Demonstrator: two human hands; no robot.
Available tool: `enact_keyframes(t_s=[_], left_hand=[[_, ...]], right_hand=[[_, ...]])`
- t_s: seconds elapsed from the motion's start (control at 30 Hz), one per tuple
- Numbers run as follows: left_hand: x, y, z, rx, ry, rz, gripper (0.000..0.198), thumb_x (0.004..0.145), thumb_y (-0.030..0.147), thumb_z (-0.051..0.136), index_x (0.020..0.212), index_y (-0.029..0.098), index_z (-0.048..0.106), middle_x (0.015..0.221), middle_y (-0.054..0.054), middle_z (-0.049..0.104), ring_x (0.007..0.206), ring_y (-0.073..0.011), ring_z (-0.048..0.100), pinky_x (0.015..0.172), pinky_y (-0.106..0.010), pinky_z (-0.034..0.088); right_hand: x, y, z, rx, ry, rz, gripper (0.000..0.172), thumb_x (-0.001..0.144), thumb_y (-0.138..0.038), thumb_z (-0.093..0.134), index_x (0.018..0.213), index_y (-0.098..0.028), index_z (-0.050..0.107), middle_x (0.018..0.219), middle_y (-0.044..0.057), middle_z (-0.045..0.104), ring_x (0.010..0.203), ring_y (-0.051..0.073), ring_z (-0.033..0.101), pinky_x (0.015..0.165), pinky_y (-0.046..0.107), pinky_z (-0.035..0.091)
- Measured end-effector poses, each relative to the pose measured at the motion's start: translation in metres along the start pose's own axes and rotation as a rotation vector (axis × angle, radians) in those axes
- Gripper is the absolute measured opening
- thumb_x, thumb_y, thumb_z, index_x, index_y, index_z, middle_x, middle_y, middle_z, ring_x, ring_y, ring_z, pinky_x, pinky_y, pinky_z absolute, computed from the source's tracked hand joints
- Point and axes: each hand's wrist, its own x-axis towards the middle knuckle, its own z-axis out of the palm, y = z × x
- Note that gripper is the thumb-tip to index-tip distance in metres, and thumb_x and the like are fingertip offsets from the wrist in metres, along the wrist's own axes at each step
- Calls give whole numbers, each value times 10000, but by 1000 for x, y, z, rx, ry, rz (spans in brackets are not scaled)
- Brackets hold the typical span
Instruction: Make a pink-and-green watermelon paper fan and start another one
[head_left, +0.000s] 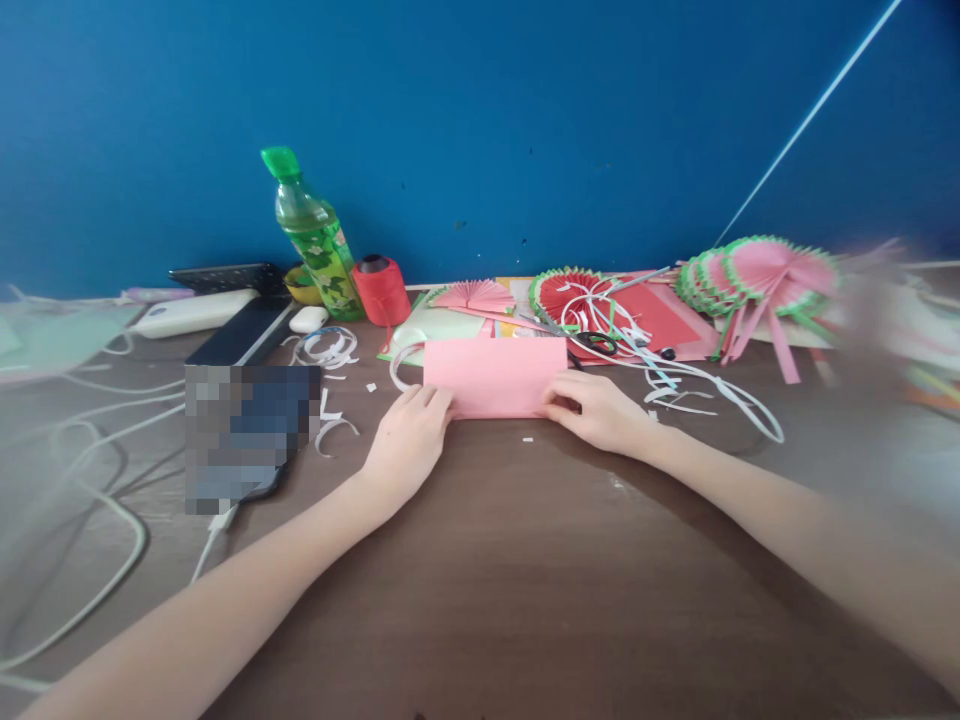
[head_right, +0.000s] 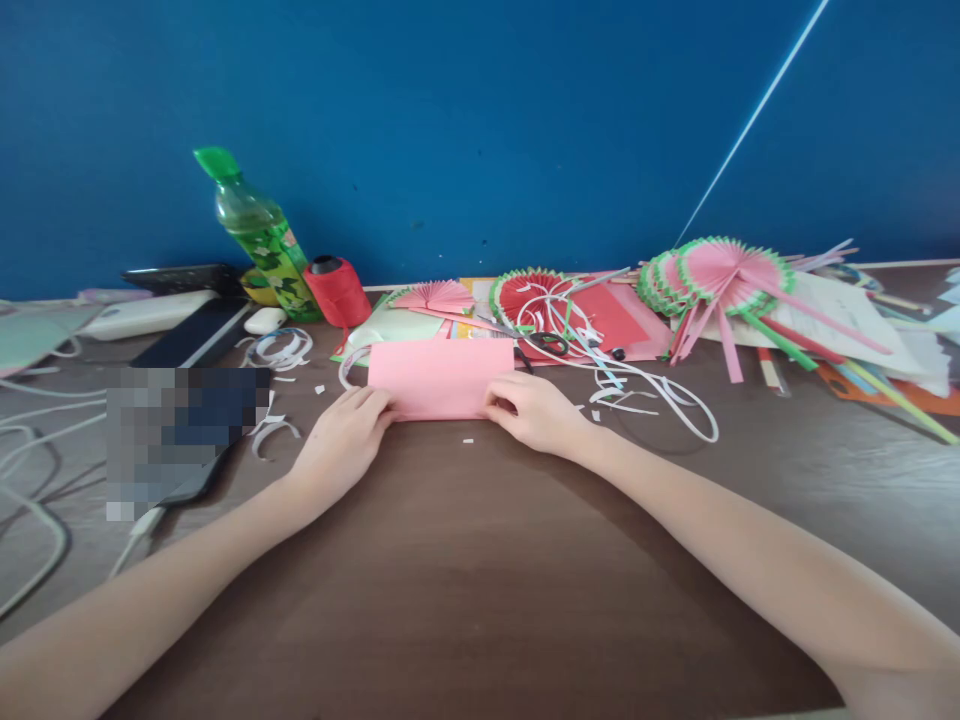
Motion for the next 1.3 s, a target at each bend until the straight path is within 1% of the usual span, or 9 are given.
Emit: enact_keyframes(t_s=[0.1, 0.2, 0.5, 0.63, 0.73, 0.97, 1.07, 1.17, 1.3], left_hand=[[6, -3, 0, -160, -62, -58, 133, 870, 138, 409, 827, 151, 535, 871, -61, 595, 842, -193, 535, 760, -315, 441], [9, -6, 1, -252, -64, -71, 127, 859, 127, 414, 820, 161, 531, 884, -53, 575, 857, -187, 528, 784, -321, 436], [9, -10, 4, -297, -86, -70, 167, 831, 95, 402, 818, 181, 545, 912, -32, 598, 899, -198, 496, 815, -367, 386], [11, -12, 3, -373, -95, -88, 183, 794, 59, 409, 778, 173, 551, 917, -33, 594, 922, -190, 497, 831, -361, 387], [10, -10, 2, -310, -94, -70, 206, 793, 62, 400, 789, 177, 570, 916, -31, 613, 903, -199, 504, 812, -372, 389], [2, -3, 2, -129, -42, 213, 438, 772, -8, 334, 1055, 201, 595, 1072, -44, 628, 982, -175, 551, 857, -319, 434], [-4, 5, -1, 10, -91, 229, 503, 754, -6, 356, 1166, 204, 553, 1077, -61, 631, 914, -176, 598, 769, -304, 492], [-9, 18, -5, 114, -142, 196, 474, 777, 87, 396, 1235, 151, 501, 1134, -106, 595, 927, -211, 607, 686, -307, 522], [-14, 31, -8, 146, -129, 181, 472, 794, 191, 409, 1244, 71, 487, 1186, -148, 559, 1088, -254, 541, 871, -336, 486]], right_hand=[[3, -1, -2, 67, -61, 123, 132, 801, -185, 555, 672, -159, 540, 624, -8, 515, 586, 109, 469, 573, 218, 350], [5, -1, -4, 111, -99, 182, 142, 790, -188, 556, 655, -161, 520, 625, -17, 502, 570, 100, 455, 564, 213, 337], [5, 3, -2, 147, -108, 199, 120, 801, -206, 554, 695, -156, 525, 675, -7, 517, 600, 103, 460, 579, 216, 345], [5, 5, -2, 162, -95, 122, 68, 806, -218, 563, 813, -151, 577, 746, 17, 544, 681, 129, 496, 639, 241, 385], [6, 6, -1, 127, -101, -17, 169, 845, -180, 502, 958, -167, 627, 833, 57, 579, 805, 166, 514, 738, 290, 399], [7, 4, 2, 3, -175, -239, 468, 850, -26, 348, 1185, -259, 577, 978, 74, 576, 900, 175, 483, 821, 342, 373], [7, -1, 1, -98, -203, -272, 550, 810, 13, 348, 1242, -276, 530, 977, 76, 562, 901, 183, 464, 825, 352, 364], [7, -8, 0, -215, -239, -274, 595, 777, 29, 367, 1270, -275, 503, 981, 90, 553, 906, 201, 445, 804, 354, 355], [6, -18, 0, -327, -236, -273, 577, 776, 12, 394, 1282, -247, 493, 1031, 104, 564, 944, 227, 438, 780, 352, 322]])
